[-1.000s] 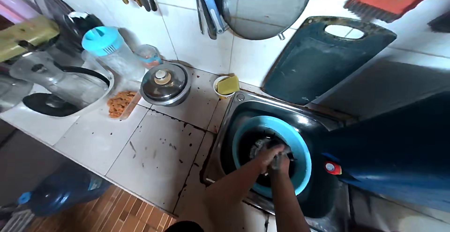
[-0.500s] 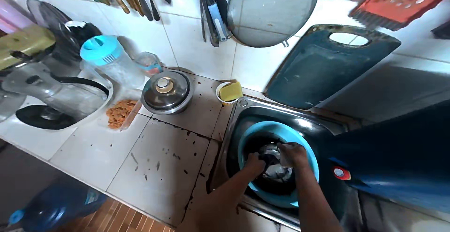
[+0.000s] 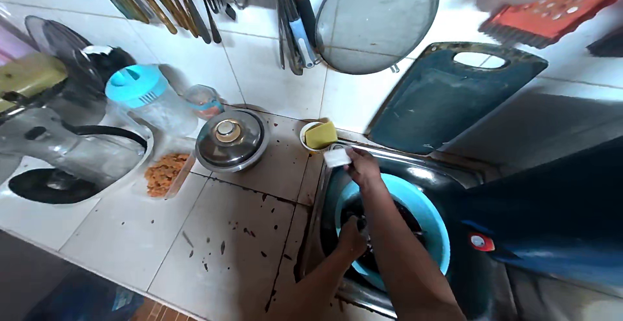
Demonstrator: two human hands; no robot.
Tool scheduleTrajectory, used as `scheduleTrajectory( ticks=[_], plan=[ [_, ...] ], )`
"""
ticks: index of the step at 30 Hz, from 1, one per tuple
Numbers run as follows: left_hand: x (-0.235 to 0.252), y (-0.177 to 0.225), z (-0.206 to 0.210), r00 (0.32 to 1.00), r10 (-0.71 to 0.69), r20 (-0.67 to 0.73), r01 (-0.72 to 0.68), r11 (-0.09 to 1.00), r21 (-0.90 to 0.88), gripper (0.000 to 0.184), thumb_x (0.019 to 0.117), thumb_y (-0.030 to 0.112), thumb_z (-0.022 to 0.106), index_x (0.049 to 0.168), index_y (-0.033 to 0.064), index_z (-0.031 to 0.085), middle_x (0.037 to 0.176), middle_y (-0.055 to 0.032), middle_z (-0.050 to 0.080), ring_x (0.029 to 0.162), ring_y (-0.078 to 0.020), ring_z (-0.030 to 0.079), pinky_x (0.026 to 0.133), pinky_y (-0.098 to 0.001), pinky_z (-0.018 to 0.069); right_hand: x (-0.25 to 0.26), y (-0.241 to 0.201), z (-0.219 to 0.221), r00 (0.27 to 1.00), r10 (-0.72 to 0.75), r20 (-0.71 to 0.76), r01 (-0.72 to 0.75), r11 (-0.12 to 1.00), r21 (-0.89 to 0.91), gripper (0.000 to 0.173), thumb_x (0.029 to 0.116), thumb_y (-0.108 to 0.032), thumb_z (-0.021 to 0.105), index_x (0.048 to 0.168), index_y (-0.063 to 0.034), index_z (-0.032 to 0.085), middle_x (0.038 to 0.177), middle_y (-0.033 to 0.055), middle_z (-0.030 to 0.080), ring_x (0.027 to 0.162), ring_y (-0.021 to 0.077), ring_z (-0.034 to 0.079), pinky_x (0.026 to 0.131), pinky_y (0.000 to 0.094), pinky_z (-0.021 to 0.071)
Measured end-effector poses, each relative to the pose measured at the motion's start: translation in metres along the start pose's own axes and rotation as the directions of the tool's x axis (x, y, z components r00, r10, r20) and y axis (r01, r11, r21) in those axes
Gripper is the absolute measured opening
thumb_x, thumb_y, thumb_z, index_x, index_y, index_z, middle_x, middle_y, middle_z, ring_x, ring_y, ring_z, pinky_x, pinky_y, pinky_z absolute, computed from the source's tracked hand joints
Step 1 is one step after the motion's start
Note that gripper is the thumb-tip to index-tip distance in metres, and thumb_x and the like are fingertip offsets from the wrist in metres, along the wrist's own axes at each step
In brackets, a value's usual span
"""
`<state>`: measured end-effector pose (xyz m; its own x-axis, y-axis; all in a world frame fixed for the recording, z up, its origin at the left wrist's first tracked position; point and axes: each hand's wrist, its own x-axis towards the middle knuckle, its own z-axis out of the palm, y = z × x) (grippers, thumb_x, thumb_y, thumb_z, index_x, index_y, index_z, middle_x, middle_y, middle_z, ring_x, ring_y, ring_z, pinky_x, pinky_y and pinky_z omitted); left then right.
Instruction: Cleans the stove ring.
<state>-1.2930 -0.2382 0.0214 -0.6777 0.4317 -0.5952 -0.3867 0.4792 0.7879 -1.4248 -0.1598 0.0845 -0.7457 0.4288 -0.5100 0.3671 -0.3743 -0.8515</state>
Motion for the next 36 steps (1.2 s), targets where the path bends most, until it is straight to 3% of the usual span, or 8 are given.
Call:
scheduleTrajectory(
  ticks=[5, 10, 15, 18, 22, 26, 32, 36],
  plan=[
    [-0.001, 0.001, 0.001, 0.999, 0.013, -0.039, -0.017, 0.995, -0.103, 0.038, 0.1054, 0.013, 0.053, 0.137, -0.0079, 0.052, 0.127, -0.0279, 0.063, 0.118, -0.0349, 0.063, 0.105, -0.0488, 0.0488, 0.014, -0.003, 0.010, 0.989, -0.030, 0.148, 0.037, 0.998, -0.045, 0.037, 0.1064, -0.006, 0.052, 0.143, -0.0008, 0.046, 0.124, 0.0174, 0.058, 0.087, 0.0189, 0.065, 0.074, 0.0318, 0.0568],
    [-0.004, 0.030, 0.016, 0.999, -0.013, 0.033, 0.018, 0.986, -0.164, 0.039, 0.1064, 0.012, 0.053, 0.140, -0.0075, 0.048, 0.134, -0.0292, 0.058, 0.122, -0.0370, 0.060, 0.105, -0.0508, 0.0477, -0.008, 0.036, -0.115, 0.925, -0.072, 0.372, 0.229, 0.888, -0.399, 0.038, 0.1099, -0.019, 0.043, 0.137, 0.0023, 0.058, 0.136, 0.0155, 0.063, 0.117, 0.0200, 0.065, 0.098, 0.0360, 0.0533],
    [-0.044, 0.094, 0.014, 0.967, 0.217, 0.131, -0.124, 0.855, -0.504, 0.028, 0.1035, 0.005, 0.050, 0.129, -0.0061, 0.055, 0.116, -0.0146, 0.062, 0.101, -0.0168, 0.062, 0.090, -0.0361, 0.0539, -0.052, 0.112, -0.194, 0.992, -0.072, 0.108, 0.084, 0.990, -0.111, 0.032, 0.1105, -0.011, 0.031, 0.119, 0.0012, 0.058, 0.095, 0.0014, 0.067, 0.084, 0.0014, 0.064, 0.078, 0.0214, 0.0558],
    [-0.035, 0.102, -0.008, 0.980, 0.194, 0.034, -0.123, 0.740, -0.661, 0.024, 0.1066, 0.010, 0.042, 0.121, -0.0022, 0.057, 0.101, -0.0086, 0.066, 0.090, -0.0141, 0.066, 0.083, -0.0344, 0.0583, -0.083, 0.083, -0.174, 0.995, -0.029, 0.101, 0.003, 0.969, 0.248, 0.044, 0.1138, -0.023, 0.017, 0.130, -0.0003, 0.051, 0.096, 0.0027, 0.070, 0.082, 0.0031, 0.067, 0.074, 0.0229, 0.0587],
    [0.021, 0.054, -0.020, 0.986, -0.001, 0.169, 0.108, 0.771, -0.628, 0.056, 0.1108, 0.048, 0.026, 0.143, 0.0077, 0.048, 0.124, -0.0145, 0.065, 0.108, -0.0245, 0.066, 0.090, -0.0460, 0.0561, -0.083, 0.081, -0.148, 0.985, -0.141, -0.100, 0.151, 0.983, 0.101, 0.033, 0.1057, -0.002, 0.050, 0.136, 0.0095, 0.055, 0.127, 0.0145, 0.067, 0.108, 0.0079, 0.064, 0.096, 0.0236, 0.0512],
    [-0.010, 0.090, 0.006, 0.974, -0.217, 0.064, 0.220, 0.851, -0.478, 0.046, 0.1146, 0.027, 0.022, 0.144, 0.0019, 0.046, 0.129, -0.0121, 0.060, 0.109, -0.0127, 0.059, 0.099, -0.0290, 0.0470, -0.102, 0.097, -0.107, 0.906, -0.408, -0.113, 0.348, 0.870, -0.350, 0.031, 0.0899, -0.011, 0.076, 0.113, 0.0090, 0.071, 0.119, 0.0258, 0.068, 0.112, 0.0299, 0.066, 0.099, 0.0425, 0.0527],
    [0.003, 0.081, 0.052, 0.963, -0.235, -0.134, 0.188, 0.937, -0.293, 0.032, 0.1067, 0.010, 0.052, 0.128, -0.0140, 0.057, 0.130, -0.0316, 0.058, 0.117, -0.0380, 0.057, 0.103, -0.0506, 0.0440, -0.063, 0.103, -0.149, 0.881, -0.134, -0.454, -0.102, 0.883, -0.458, 0.051, 0.1067, -0.034, 0.056, 0.117, 0.0144, 0.065, 0.112, 0.0341, 0.068, 0.111, 0.0454, 0.067, 0.101, 0.0578, 0.0485],
    [0.014, 0.084, 0.042, 0.956, -0.274, -0.103, 0.268, 0.961, -0.074, 0.038, 0.1092, 0.014, 0.048, 0.135, -0.0138, 0.055, 0.141, -0.0317, 0.055, 0.133, -0.0400, 0.053, 0.113, -0.0492, 0.0393, -0.098, 0.095, -0.133, 0.960, -0.147, -0.238, 0.000, 0.850, -0.527, 0.047, 0.1074, -0.032, 0.053, 0.123, 0.0104, 0.065, 0.112, 0.0310, 0.069, 0.109, 0.0441, 0.067, 0.099, 0.0591, 0.0492]
  ],
)
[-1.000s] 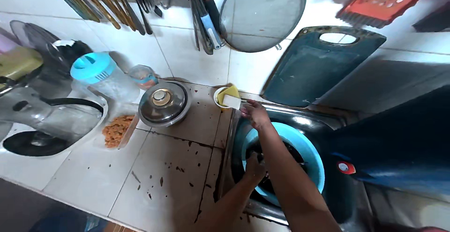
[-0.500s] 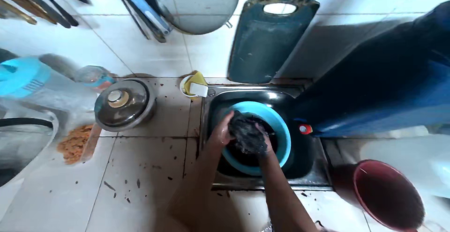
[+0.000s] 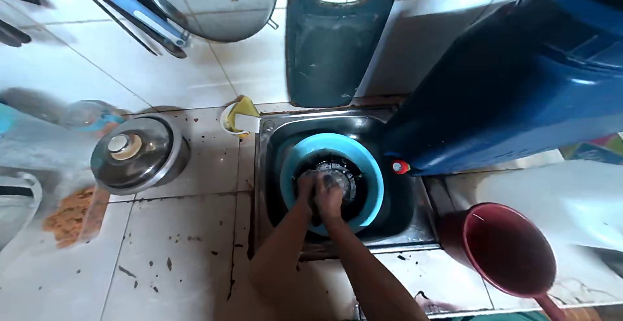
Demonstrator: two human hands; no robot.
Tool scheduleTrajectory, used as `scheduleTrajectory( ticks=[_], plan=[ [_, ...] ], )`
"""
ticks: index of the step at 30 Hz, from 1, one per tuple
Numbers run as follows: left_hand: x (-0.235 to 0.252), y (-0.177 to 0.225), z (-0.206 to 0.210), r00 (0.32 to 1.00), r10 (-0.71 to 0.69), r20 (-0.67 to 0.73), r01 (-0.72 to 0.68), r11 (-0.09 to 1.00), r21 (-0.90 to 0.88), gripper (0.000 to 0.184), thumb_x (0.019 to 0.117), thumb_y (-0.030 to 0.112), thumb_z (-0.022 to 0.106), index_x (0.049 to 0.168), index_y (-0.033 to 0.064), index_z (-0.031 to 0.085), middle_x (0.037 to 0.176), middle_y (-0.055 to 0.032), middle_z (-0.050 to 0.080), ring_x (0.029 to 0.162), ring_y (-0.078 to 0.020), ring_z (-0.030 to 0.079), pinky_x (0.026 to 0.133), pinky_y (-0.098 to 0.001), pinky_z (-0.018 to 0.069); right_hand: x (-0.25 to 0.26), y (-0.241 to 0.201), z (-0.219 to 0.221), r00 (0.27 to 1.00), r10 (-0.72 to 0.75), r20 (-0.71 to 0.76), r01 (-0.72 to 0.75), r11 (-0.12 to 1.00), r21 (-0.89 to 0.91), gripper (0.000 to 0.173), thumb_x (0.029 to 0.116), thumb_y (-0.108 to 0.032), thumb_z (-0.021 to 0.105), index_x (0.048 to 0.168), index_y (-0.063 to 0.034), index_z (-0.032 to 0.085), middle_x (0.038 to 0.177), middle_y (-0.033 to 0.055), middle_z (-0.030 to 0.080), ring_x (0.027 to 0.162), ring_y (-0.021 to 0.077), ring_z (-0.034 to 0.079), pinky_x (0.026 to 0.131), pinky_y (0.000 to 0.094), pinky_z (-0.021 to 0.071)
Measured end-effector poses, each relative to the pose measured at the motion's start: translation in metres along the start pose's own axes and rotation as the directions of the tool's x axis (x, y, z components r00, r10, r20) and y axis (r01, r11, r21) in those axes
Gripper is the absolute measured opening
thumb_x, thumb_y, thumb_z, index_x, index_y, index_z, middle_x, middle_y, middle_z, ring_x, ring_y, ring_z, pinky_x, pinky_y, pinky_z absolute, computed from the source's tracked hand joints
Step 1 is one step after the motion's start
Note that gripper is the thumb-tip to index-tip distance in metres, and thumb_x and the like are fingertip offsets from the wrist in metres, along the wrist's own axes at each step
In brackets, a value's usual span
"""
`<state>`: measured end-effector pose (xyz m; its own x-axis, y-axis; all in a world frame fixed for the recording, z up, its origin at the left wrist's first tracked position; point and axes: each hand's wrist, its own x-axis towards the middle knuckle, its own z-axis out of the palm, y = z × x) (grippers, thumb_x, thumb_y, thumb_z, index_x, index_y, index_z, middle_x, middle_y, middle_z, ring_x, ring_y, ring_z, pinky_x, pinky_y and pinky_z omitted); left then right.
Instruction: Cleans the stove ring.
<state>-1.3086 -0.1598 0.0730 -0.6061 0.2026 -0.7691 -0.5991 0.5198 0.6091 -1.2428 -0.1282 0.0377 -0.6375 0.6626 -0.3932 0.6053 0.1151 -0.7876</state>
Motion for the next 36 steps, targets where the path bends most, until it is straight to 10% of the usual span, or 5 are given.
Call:
scheduleTrajectory(
  ticks=[13, 18, 23, 26, 36],
  plan=[
    [0.062, -0.072, 0.012, 0.982, -0.181, -0.049, 0.179, 0.983, -0.044, 0.045, 0.1117, 0.021, 0.041, 0.147, -0.0062, 0.043, 0.147, -0.0281, 0.048, 0.135, -0.0386, 0.050, 0.109, -0.0529, 0.0426, 0.076, 0.068, 0.008, 0.840, 0.259, 0.477, 0.228, 0.629, -0.743, 0.068, 0.1019, -0.037, 0.058, 0.161, -0.0145, 0.034, 0.170, 0.0288, 0.001, 0.152, 0.0568, 0.010, 0.116, 0.0742, 0.0211],
    [0.084, -0.101, 0.024, 0.978, -0.169, -0.126, 0.154, 0.981, -0.119, 0.044, 0.1080, 0.021, 0.051, 0.145, -0.0032, 0.047, 0.141, -0.0277, 0.053, 0.127, -0.0390, 0.055, 0.102, -0.0550, 0.0474, 0.110, 0.081, -0.005, 0.882, 0.221, 0.417, 0.065, 0.818, -0.571, 0.044, 0.1076, -0.021, 0.047, 0.149, -0.0070, 0.050, 0.151, 0.0254, 0.050, 0.138, 0.0426, 0.050, 0.112, 0.0591, 0.0414],
    [0.071, -0.084, 0.013, 0.971, 0.209, -0.119, -0.211, 0.977, -0.006, 0.044, 0.0997, 0.008, 0.062, 0.140, -0.0052, 0.051, 0.138, -0.0280, 0.057, 0.128, -0.0363, 0.056, 0.108, -0.0509, 0.0466, 0.080, 0.068, -0.015, 0.984, -0.150, 0.099, 0.099, 0.912, 0.398, 0.030, 0.1046, -0.011, 0.051, 0.121, 0.0111, 0.062, 0.131, 0.0232, 0.061, 0.118, 0.0197, 0.059, 0.103, 0.0331, 0.0478],
    [0.052, -0.061, 0.023, 0.913, 0.408, -0.012, -0.388, 0.876, 0.288, 0.052, 0.0973, 0.011, 0.065, 0.141, -0.0105, 0.048, 0.134, -0.0293, 0.060, 0.128, -0.0359, 0.059, 0.111, -0.0471, 0.0452, 0.076, 0.050, -0.007, 0.950, -0.279, 0.144, 0.258, 0.955, 0.145, 0.050, 0.1004, -0.015, 0.061, 0.141, 0.0120, 0.050, 0.158, 0.0349, 0.032, 0.147, 0.0422, 0.037, 0.121, 0.0475, 0.0338],
    [0.031, -0.041, 0.032, 0.928, 0.373, 0.008, -0.336, 0.829, 0.447, 0.058, 0.0963, 0.002, 0.063, 0.147, -0.0121, 0.038, 0.138, -0.0319, 0.056, 0.131, -0.0388, 0.056, 0.113, -0.0470, 0.0438, 0.107, 0.045, -0.045, 0.854, -0.335, 0.398, 0.470, 0.825, -0.312, 0.044, 0.1056, -0.022, 0.055, 0.136, 0.0099, 0.059, 0.137, 0.0287, 0.061, 0.132, 0.0393, 0.058, 0.116, 0.0489, 0.0405]
  ],
)
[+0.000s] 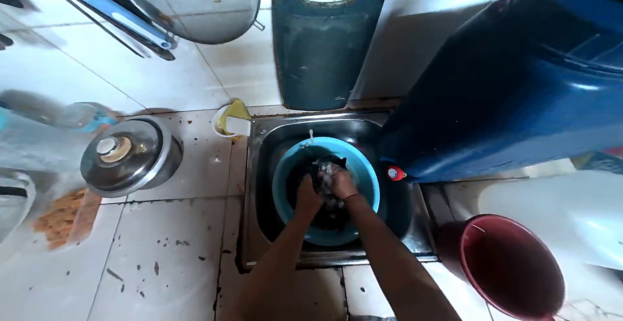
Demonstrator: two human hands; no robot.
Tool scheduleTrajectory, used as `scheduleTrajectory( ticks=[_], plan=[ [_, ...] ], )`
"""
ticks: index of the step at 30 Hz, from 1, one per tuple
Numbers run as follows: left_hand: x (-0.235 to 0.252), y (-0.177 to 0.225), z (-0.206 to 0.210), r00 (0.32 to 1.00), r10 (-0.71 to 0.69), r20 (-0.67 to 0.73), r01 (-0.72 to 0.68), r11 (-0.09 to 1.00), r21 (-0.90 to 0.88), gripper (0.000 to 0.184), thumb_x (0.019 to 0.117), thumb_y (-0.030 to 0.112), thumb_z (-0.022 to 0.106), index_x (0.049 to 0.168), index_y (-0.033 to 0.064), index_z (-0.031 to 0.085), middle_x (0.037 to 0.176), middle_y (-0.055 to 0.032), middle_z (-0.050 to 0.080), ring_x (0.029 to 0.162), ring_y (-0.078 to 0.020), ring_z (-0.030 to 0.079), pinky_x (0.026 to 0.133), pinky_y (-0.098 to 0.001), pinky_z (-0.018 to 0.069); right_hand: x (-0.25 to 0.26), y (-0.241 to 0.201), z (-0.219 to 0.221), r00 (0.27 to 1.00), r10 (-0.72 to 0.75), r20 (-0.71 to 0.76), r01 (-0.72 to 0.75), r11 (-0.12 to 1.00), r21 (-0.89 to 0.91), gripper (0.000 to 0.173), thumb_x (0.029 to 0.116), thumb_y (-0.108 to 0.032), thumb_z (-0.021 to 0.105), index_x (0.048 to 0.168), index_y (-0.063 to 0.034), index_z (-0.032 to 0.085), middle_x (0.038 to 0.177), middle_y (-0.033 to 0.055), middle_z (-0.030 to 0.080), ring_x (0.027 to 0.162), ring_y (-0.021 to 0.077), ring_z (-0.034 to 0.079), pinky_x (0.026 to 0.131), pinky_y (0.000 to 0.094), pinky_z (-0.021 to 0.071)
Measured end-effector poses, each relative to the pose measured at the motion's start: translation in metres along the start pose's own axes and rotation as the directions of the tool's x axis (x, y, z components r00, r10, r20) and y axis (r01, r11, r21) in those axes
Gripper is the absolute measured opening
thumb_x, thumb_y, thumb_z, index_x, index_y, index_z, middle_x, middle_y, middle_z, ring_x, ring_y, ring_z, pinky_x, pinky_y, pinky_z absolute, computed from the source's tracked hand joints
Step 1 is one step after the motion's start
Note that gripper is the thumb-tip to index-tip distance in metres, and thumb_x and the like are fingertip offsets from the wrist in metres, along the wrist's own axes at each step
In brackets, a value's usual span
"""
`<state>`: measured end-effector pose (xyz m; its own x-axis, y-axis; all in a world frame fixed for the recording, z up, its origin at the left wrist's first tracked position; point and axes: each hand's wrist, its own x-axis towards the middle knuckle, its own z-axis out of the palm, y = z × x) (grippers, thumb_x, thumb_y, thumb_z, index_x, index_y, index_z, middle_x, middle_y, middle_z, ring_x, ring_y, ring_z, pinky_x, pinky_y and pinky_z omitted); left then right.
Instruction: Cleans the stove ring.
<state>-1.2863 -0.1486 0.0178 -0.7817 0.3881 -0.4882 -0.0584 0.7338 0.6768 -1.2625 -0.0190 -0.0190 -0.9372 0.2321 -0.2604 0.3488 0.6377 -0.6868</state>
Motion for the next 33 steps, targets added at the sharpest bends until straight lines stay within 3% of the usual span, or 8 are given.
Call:
scheduleTrajectory(
  ticks=[3, 8, 11, 14, 19, 23, 28, 33],
  plan=[
    [0.005, -0.004, 0.002, 1.000, 0.006, 0.003, -0.006, 1.000, 0.000, 0.064, 0.0979, 0.004, 0.061, 0.153, -0.0069, 0.031, 0.137, -0.0302, 0.058, 0.127, -0.0384, 0.060, 0.110, -0.0486, 0.0466, -0.009, 0.005, 0.016, 0.997, 0.067, -0.033, -0.061, 0.984, 0.169, 0.044, 0.1033, -0.010, 0.056, 0.140, 0.0139, 0.051, 0.143, 0.0304, 0.055, 0.137, 0.0362, 0.053, 0.119, 0.0428, 0.0375],
    [-0.001, 0.002, 0.005, 1.000, 0.006, 0.015, -0.006, 1.000, 0.007, 0.066, 0.0988, 0.000, 0.057, 0.157, -0.0030, 0.027, 0.138, -0.0300, 0.058, 0.127, -0.0405, 0.060, 0.110, -0.0505, 0.0463, -0.023, 0.002, 0.037, 0.922, 0.371, -0.113, -0.160, 0.631, 0.759, 0.030, 0.1027, -0.009, 0.060, 0.126, 0.0109, 0.059, 0.111, 0.0183, 0.068, 0.096, 0.0148, 0.066, 0.090, 0.0316, 0.0540],
    [-0.006, -0.001, -0.002, 1.000, -0.014, 0.013, 0.014, 1.000, 0.002, 0.064, 0.0984, 0.000, 0.058, 0.156, -0.0026, 0.030, 0.137, -0.0298, 0.058, 0.127, -0.0406, 0.060, 0.109, -0.0508, 0.0467, -0.035, 0.001, 0.012, 0.926, 0.378, 0.003, -0.279, 0.678, 0.680, 0.031, 0.1032, -0.016, 0.062, 0.125, 0.0067, 0.062, 0.113, 0.0169, 0.069, 0.101, 0.0170, 0.066, 0.094, 0.0356, 0.0532],
    [-0.007, -0.008, -0.004, 1.000, -0.013, -0.018, 0.012, 0.997, -0.076, 0.065, 0.0992, 0.003, 0.061, 0.155, -0.0065, 0.029, 0.140, -0.0321, 0.055, 0.130, -0.0407, 0.057, 0.112, -0.0491, 0.0440, -0.049, -0.010, -0.019, 0.872, 0.460, -0.165, -0.279, 0.746, 0.605, 0.029, 0.1031, -0.016, 0.061, 0.119, 0.0085, 0.065, 0.110, 0.0222, 0.069, 0.102, 0.0264, 0.066, 0.095, 0.0455, 0.0514],
    [-0.026, 0.001, 0.018, 0.992, 0.116, -0.044, -0.119, 0.990, -0.075, 0.056, 0.0993, 0.001, 0.058, 0.150, -0.0097, 0.038, 0.135, -0.0306, 0.060, 0.122, -0.0400, 0.063, 0.107, -0.0495, 0.0483, -0.019, -0.040, -0.026, 0.921, 0.372, -0.113, -0.259, 0.804, 0.535, 0.038, 0.1093, -0.019, 0.048, 0.133, 0.0087, 0.059, 0.151, 0.0301, 0.044, 0.138, 0.0363, 0.048, 0.114, 0.0458, 0.0401],
    [-0.021, 0.004, 0.023, 0.994, 0.104, -0.038, -0.106, 0.993, -0.044, 0.055, 0.1016, 0.003, 0.055, 0.151, -0.0091, 0.035, 0.139, -0.0296, 0.057, 0.126, -0.0375, 0.061, 0.109, -0.0461, 0.0470, 0.014, -0.026, -0.021, 0.868, 0.457, -0.194, -0.359, 0.848, 0.391, 0.035, 0.1078, -0.024, 0.052, 0.120, 0.0034, 0.070, 0.126, 0.0272, 0.066, 0.122, 0.0390, 0.061, 0.106, 0.0537, 0.0449],
    [-0.012, -0.018, 0.021, 0.977, 0.166, -0.132, -0.177, 0.981, -0.076, 0.063, 0.0952, 0.000, 0.064, 0.149, -0.0139, 0.035, 0.140, -0.0325, 0.055, 0.130, -0.0395, 0.058, 0.112, -0.0473, 0.0450, -0.015, -0.023, -0.012, 0.914, 0.347, -0.210, -0.197, 0.832, 0.518, 0.027, 0.1040, -0.010, 0.057, 0.122, 0.0073, 0.067, 0.121, 0.0228, 0.070, 0.115, 0.0281, 0.066, 0.105, 0.0426, 0.0491],
    [-0.023, -0.019, 0.022, 0.982, 0.129, -0.140, -0.148, 0.980, -0.136, 0.058, 0.1007, 0.002, 0.058, 0.151, -0.0131, 0.033, 0.141, -0.0334, 0.054, 0.129, -0.0408, 0.058, 0.112, -0.0473, 0.0448, -0.029, -0.010, -0.024, 0.678, 0.649, -0.345, -0.216, 0.625, 0.750, 0.035, 0.1106, -0.014, 0.041, 0.126, 0.0115, 0.060, 0.119, 0.0278, 0.064, 0.112, 0.0316, 0.062, 0.099, 0.0476, 0.0467]
  ],
)
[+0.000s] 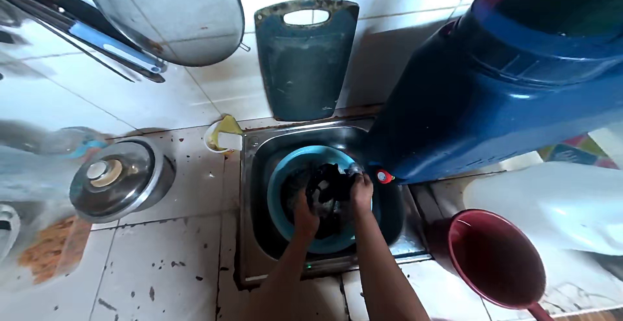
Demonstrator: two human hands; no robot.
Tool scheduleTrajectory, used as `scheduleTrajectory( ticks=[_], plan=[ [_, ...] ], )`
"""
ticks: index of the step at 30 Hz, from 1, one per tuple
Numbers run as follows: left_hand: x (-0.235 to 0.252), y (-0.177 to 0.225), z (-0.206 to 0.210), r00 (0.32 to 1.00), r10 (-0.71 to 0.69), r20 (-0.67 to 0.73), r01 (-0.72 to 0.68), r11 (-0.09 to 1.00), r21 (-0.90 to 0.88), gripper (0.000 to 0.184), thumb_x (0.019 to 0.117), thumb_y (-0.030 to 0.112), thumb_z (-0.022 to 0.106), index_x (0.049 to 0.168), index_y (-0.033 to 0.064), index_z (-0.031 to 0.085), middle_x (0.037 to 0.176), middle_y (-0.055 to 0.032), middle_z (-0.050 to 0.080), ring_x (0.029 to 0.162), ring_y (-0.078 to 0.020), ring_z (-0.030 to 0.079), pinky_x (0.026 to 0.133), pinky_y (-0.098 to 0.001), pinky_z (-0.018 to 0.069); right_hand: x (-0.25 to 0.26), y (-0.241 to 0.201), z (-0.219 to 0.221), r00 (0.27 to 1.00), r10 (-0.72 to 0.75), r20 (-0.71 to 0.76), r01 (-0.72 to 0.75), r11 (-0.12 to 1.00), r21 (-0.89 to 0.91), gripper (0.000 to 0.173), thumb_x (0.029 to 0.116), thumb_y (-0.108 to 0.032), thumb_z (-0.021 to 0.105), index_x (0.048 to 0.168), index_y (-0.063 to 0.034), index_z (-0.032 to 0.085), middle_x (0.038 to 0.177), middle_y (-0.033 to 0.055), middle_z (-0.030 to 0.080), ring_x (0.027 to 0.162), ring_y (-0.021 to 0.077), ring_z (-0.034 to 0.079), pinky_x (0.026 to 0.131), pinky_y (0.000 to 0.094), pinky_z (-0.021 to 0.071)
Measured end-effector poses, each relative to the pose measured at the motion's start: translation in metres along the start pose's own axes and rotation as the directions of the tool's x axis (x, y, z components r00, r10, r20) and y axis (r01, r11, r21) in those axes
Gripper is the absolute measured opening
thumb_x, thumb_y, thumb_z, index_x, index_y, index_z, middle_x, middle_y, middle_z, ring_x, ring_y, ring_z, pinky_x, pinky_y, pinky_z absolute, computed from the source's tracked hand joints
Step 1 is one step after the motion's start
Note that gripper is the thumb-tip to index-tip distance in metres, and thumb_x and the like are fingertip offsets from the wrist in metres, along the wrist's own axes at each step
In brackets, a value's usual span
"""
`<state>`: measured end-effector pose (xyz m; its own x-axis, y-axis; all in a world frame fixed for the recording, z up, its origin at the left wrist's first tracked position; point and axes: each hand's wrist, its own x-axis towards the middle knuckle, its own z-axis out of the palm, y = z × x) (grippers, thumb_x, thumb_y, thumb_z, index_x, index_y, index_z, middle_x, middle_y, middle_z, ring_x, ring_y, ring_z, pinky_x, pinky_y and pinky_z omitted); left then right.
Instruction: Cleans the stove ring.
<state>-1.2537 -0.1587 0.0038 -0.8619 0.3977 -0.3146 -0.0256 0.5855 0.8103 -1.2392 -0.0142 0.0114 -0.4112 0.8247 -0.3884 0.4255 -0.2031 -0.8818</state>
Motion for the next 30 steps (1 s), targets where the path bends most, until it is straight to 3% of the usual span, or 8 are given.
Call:
scheduleTrajectory(
  ticks=[4, 8, 11, 14, 18, 22, 27, 30],
  plan=[
    [-0.013, 0.006, 0.017, 0.999, 0.055, 0.001, -0.055, 0.998, 0.038, 0.055, 0.1016, 0.002, 0.054, 0.150, -0.0141, 0.035, 0.142, -0.0327, 0.054, 0.130, -0.0400, 0.059, 0.113, -0.0468, 0.0445, 0.021, 0.012, 0.029, 0.981, 0.011, 0.195, 0.056, 0.940, -0.336, 0.055, 0.1062, -0.019, 0.054, 0.153, 0.0042, 0.036, 0.149, 0.0337, 0.045, 0.137, 0.0463, 0.048, 0.113, 0.0544, 0.0418],
    [-0.009, 0.005, 0.004, 0.993, -0.003, 0.117, -0.002, 0.999, 0.038, 0.061, 0.1019, 0.007, 0.058, 0.154, -0.0105, 0.030, 0.140, -0.0312, 0.056, 0.127, -0.0385, 0.060, 0.111, -0.0466, 0.0460, 0.030, 0.028, 0.043, 0.993, -0.092, 0.080, 0.115, 0.925, -0.364, 0.050, 0.1017, -0.012, 0.059, 0.146, 0.0050, 0.045, 0.136, 0.0287, 0.060, 0.123, 0.0426, 0.062, 0.105, 0.0559, 0.0484],
    [0.006, 0.006, -0.023, 0.942, -0.059, 0.330, 0.191, 0.904, -0.383, 0.063, 0.1028, 0.006, 0.052, 0.159, 0.0000, 0.024, 0.143, -0.0224, 0.053, 0.125, -0.0242, 0.059, 0.105, -0.0376, 0.0496, 0.021, 0.028, 0.035, 0.979, -0.163, 0.124, 0.203, 0.854, -0.479, 0.044, 0.1051, -0.020, 0.055, 0.139, 0.0081, 0.053, 0.123, 0.0309, 0.067, 0.115, 0.0463, 0.066, 0.100, 0.0600, 0.0502],
    [0.035, 0.029, -0.040, 0.864, -0.243, 0.441, 0.461, 0.734, -0.499, 0.046, 0.1097, 0.017, 0.041, 0.154, 0.0083, 0.036, 0.121, -0.0140, 0.061, 0.095, -0.0184, 0.062, 0.081, -0.0351, 0.0529, 0.001, 0.004, 0.035, 0.960, -0.103, 0.260, 0.247, 0.750, -0.614, 0.044, 0.1069, -0.027, 0.051, 0.139, 0.0013, 0.058, 0.127, 0.0274, 0.067, 0.120, 0.0453, 0.064, 0.100, 0.0623, 0.0482],
    [0.056, 0.053, -0.054, 0.855, -0.276, 0.439, 0.372, 0.916, -0.150, 0.061, 0.0937, -0.009, 0.059, 0.150, 0.0047, 0.042, 0.132, -0.0184, 0.058, 0.101, -0.0225, 0.064, 0.086, -0.0372, 0.0550, 0.001, 0.008, 0.044, 0.969, -0.199, 0.147, 0.215, 0.972, -0.098, 0.032, 0.1077, -0.017, 0.049, 0.103, 0.0073, 0.070, 0.094, 0.0196, 0.070, 0.091, 0.0268, 0.067, 0.088, 0.0462, 0.0531],
    [0.044, 0.046, -0.061, 0.928, -0.264, 0.263, 0.302, 0.946, -0.116, 0.057, 0.0914, -0.011, 0.060, 0.146, -0.0022, 0.045, 0.132, -0.0243, 0.059, 0.105, -0.0276, 0.067, 0.091, -0.0396, 0.0566, 0.003, 0.009, 0.026, 0.998, -0.056, -0.037, 0.067, 0.844, 0.533, 0.024, 0.1073, -0.009, 0.043, 0.090, -0.0024, 0.058, 0.072, -0.0020, 0.059, 0.065, 0.0042, 0.059, 0.065, 0.0258, 0.0546],
    [0.026, 0.045, -0.046, 0.977, -0.134, 0.164, 0.127, 0.991, 0.048, 0.048, 0.0974, 0.000, 0.061, 0.144, -0.0052, 0.050, 0.133, -0.0273, 0.061, 0.121, -0.0345, 0.063, 0.107, -0.0467, 0.0488, -0.011, 0.000, 0.042, 0.910, -0.342, 0.232, 0.283, 0.925, 0.253, 0.029, 0.1019, -0.003, 0.054, 0.125, 0.0130, 0.062, 0.136, 0.0255, 0.060, 0.129, 0.0247, 0.057, 0.110, 0.0355, 0.0454],
    [0.014, 0.053, -0.043, 0.985, -0.085, 0.151, 0.062, 0.987, 0.150, 0.045, 0.1007, 0.003, 0.058, 0.144, -0.0063, 0.051, 0.134, -0.0277, 0.062, 0.127, -0.0360, 0.060, 0.111, -0.0465, 0.0442, 0.002, -0.007, 0.060, 0.958, -0.269, 0.104, 0.260, 0.961, 0.091, 0.028, 0.1039, -0.004, 0.055, 0.125, 0.0112, 0.066, 0.135, 0.0278, 0.062, 0.130, 0.0320, 0.059, 0.112, 0.0408, 0.0436]
  ],
)
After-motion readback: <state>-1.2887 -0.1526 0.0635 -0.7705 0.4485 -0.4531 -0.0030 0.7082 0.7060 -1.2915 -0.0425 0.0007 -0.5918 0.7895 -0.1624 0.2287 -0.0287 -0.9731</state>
